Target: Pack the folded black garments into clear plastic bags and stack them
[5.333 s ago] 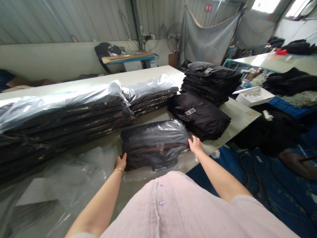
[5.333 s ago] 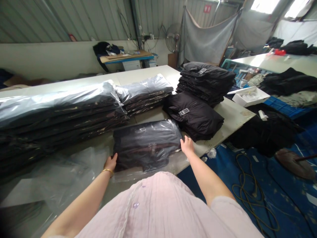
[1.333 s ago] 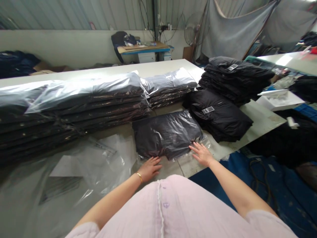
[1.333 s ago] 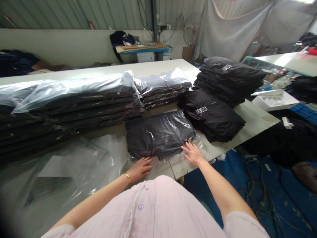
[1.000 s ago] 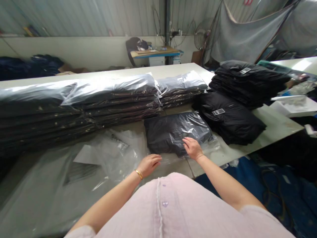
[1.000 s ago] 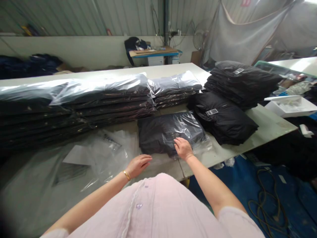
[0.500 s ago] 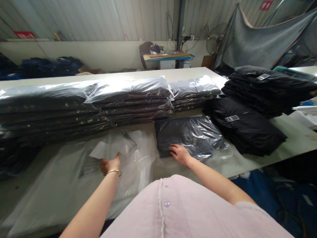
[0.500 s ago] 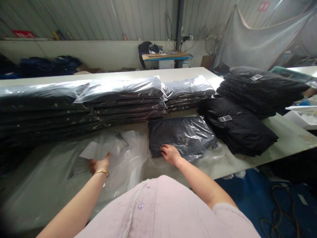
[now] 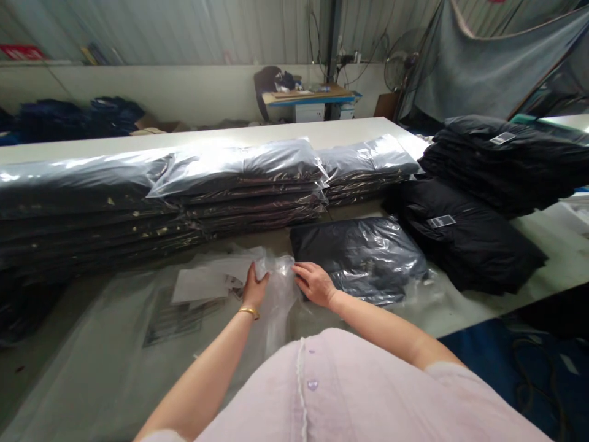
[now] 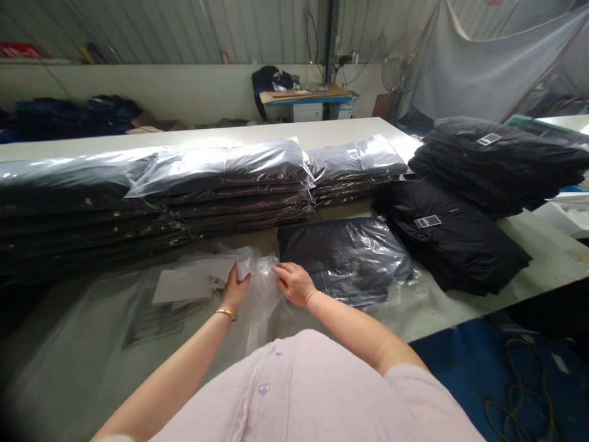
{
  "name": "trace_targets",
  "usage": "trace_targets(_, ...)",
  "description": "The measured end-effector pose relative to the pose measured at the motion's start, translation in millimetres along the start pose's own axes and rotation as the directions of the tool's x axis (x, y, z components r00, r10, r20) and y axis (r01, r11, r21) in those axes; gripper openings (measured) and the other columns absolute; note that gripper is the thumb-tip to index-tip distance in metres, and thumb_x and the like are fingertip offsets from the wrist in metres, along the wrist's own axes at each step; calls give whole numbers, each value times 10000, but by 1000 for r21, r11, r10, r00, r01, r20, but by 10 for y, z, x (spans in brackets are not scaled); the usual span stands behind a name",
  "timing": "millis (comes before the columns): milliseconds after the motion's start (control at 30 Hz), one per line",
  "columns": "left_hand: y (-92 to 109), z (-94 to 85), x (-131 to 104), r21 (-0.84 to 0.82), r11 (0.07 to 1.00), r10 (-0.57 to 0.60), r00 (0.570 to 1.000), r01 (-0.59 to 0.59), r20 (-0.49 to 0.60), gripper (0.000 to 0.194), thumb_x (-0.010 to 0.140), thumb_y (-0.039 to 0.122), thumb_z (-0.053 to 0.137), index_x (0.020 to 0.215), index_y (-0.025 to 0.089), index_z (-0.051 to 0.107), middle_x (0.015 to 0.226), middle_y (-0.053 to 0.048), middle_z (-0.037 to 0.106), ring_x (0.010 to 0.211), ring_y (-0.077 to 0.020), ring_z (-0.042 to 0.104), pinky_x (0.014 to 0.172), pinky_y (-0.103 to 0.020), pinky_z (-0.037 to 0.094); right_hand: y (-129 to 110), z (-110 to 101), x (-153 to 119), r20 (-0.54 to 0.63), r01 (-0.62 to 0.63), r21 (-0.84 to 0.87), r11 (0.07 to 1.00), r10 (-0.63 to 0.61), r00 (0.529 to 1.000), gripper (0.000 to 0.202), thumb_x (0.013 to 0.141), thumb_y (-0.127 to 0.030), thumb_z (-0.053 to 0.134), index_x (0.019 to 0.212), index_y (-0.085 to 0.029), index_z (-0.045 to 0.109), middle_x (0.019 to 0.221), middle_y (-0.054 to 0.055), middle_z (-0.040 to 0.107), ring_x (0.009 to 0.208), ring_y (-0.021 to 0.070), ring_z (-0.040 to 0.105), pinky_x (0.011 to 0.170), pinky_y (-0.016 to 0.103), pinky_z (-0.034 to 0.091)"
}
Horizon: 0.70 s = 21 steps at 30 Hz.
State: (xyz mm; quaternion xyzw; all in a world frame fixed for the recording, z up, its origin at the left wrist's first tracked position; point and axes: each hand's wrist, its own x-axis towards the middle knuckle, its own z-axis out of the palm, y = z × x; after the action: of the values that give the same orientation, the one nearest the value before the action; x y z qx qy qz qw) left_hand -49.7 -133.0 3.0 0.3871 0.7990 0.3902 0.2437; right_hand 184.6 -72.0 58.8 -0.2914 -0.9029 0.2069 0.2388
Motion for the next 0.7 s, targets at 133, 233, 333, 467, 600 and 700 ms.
trace_targets(133,138,195,45,-299,946,-52,967,128,248,565,934,333,447,1459,151,343,1331,-152,561,1170,-234,573,899,-359,505,-201,65,231,100,206,-39,978,-201,974,416,967,-335,440,1364,-242,523,1416,65,510,1329,217,396,1119,400,306)
trace_targets(233,61,179,3,-342,919,-87,946,198,313,560,927,375,466,1449,189,382,1243,-139,630,1038,-219,648,822,-357,546,-158,176,327,292,353,-66,933,-320,901,407,961,-351,464,1347,-250,543,1431,48,502,1404,228,299,1158,414,230)
trace_targets(333,-134,58,-104,-292,942,-93,963,168,252,521,881,467,518,1327,198,539,1209,-128,652,971,-215,671,801,-345,552,10,305,359,367,235,-165,958,-162,916,477,939,-418,504,1372,-220,525,1518,90,384,1442,274,227,1164,448,195)
trace_targets(467,-387,-154,-253,0,998,-62,993,63,-101,349,839,401,548,1083,183,671,1112,-104,679,912,-204,657,861,-361,516,186,417,396,330,3,-262,965,87,940,528,941,-420,491,1417,-194,472,1569,128,267,1435,298,243,1121,444,266)
trace_targets(600,-535,-309,-267,130,970,-158,937,207,-312,362,783,300,584,1105,140,630,1129,-141,664,959,-263,644,908,-447,480,178,457,444,311,-2,-258,966,85,947,516,940,-427,485,1393,-180,500,1545,138,318,1418,301,270,1115,445,261)
trace_targets(700,-622,-359,-178,135,947,-234,913,292,-334,388,764,302,608,1112,130,602,1151,-178,654,1079,-338,606,913,-499,465,146,471,440,300,16,-259,966,65,952,483,939,-429,490,1353,-186,541,1515,135,371,1400,294,300,1106,440,275)
